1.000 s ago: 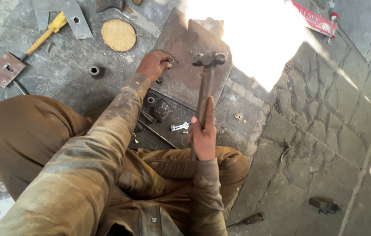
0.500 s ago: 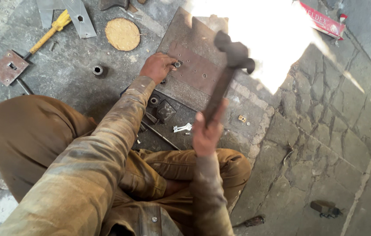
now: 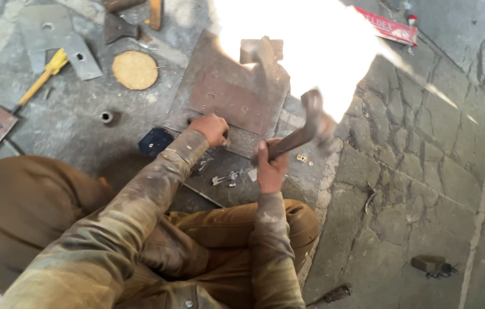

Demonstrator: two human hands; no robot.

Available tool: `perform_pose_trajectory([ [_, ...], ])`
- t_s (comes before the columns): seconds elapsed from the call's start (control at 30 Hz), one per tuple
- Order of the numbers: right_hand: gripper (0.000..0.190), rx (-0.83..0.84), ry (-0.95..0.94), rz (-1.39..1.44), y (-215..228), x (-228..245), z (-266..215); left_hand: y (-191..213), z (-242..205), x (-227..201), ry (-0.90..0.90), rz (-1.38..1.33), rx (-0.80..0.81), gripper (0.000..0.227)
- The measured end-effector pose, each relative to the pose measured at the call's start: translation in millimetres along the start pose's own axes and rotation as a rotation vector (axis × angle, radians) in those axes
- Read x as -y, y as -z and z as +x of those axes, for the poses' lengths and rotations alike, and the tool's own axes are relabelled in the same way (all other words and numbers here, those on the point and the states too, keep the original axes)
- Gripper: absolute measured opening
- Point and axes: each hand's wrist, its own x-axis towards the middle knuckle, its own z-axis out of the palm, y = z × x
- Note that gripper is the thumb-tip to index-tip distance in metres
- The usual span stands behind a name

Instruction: The person sits on the floor and uses a hammer and punch to create holes in a rectangular metal plate. They repeatedly position the punch, strike it with the hammer, and adjust the plate on a metal block. The person also places small metal components into the holes and continues hammering.

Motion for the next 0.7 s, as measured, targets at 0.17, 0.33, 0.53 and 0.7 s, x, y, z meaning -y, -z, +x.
perform_pose_trajectory([
  [0.17,0.011,-0.014,-0.03,-0.056,17.3,-52.1,6.6,26.9,24.5,-4.1,-0.065,0.299,-0.028,0.1],
  [0.33,0.036,-0.077,-0.164,0.091,18.4,-11.7,-16.9,46.6,45.5,10.2,0.109,0.308,0.027,0.111],
  [0.53,0.085,-0.022,-0.227,-0.19,16.5,79.2,-8.4,53.3,53.7,-2.3,0.235,0.268,0.141,0.108],
  [0.7,0.055,-0.059,0.398,-0.025,44.8,107.1,22.8,51.6,50.9,-0.5,0.243,0.278,0.112,0.108],
])
